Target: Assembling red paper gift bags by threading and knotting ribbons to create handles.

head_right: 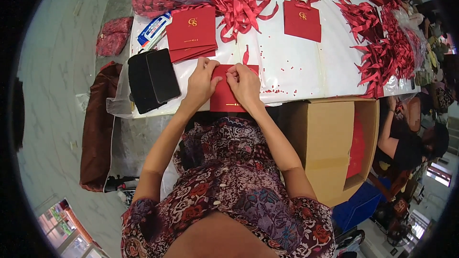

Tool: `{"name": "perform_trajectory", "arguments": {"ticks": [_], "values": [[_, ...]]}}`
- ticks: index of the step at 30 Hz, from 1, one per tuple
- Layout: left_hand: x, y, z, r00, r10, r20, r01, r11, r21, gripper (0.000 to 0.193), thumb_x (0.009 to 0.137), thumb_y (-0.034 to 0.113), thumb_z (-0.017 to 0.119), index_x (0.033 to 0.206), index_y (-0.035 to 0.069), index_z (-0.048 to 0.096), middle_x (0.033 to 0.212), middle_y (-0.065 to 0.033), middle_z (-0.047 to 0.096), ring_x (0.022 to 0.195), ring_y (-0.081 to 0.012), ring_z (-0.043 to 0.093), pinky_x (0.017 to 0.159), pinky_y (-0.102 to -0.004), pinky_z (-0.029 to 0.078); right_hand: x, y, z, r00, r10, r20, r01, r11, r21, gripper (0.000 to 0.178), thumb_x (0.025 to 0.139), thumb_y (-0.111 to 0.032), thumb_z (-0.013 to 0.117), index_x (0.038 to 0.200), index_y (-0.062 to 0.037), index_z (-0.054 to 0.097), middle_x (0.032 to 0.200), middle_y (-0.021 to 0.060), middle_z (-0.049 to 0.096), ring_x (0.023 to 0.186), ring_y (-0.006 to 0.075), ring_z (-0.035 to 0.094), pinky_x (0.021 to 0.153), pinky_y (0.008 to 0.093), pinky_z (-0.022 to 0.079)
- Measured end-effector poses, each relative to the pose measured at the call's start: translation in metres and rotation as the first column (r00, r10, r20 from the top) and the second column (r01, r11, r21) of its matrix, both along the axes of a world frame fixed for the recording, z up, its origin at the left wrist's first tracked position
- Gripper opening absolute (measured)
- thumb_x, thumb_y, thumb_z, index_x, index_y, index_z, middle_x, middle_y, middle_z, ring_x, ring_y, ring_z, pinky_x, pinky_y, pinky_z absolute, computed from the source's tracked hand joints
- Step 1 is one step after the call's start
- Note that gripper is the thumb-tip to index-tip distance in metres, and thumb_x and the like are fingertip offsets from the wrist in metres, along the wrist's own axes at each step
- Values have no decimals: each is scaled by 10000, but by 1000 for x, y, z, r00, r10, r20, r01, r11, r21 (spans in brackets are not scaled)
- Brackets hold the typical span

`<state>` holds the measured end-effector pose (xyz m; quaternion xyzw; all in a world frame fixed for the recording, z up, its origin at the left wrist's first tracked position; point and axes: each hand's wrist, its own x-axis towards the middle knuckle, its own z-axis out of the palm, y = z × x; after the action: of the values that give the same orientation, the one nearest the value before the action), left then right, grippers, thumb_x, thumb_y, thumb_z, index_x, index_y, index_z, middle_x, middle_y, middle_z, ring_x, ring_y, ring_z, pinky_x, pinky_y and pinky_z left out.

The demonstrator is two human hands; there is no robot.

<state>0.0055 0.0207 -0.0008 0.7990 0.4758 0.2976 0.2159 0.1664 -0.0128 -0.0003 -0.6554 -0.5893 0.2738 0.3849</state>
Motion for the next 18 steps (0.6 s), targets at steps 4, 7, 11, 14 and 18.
{"name": "perform_trajectory", "arguments": {"ticks": [4,7,11,14,18], "values": [[1,4,0,999,-36,-33,37,999,15,276,795,54,719,1021,46,561,1009,-157,554,846,-367,606,693,-446,500,-1,1,0,1000,11,-14,-11,1000,-26,128,835,-114,707,884,-9,655,794,124,680,696,252,667,642,364,523],[1,6,1,998,-59,-7,59,998,-7,194,822,26,661,973,41,541,943,-159,574,818,-380,599,688,-460,491,-4,2,1,999,20,-37,-21,1000,-13,121,830,-106,703,876,-6,653,786,126,679,680,246,666,634,358,525],[5,6,1,996,-90,17,89,994,67,142,842,8,610,955,38,530,860,-170,589,805,-402,592,681,-471,487,-9,1,2,1000,-20,-16,20,1000,-9,135,833,-104,707,882,11,657,758,120,690,654,213,665,613,332,520],[9,2,2,998,-53,19,52,998,32,127,842,-4,579,948,31,518,800,-182,600,799,-411,603,677,-477,487,-15,-1,-6,998,-51,-27,52,997,58,134,820,-97,711,860,9,640,756,134,673,654,250,663,607,361,512],[5,3,3,995,-17,102,29,993,-113,138,835,-5,582,960,23,529,828,-191,646,801,-399,641,688,-458,504,-16,-3,-10,985,-26,171,-18,968,251,137,782,-70,705,840,-1,602,770,159,626,669,344,634,606,439,498]]}}
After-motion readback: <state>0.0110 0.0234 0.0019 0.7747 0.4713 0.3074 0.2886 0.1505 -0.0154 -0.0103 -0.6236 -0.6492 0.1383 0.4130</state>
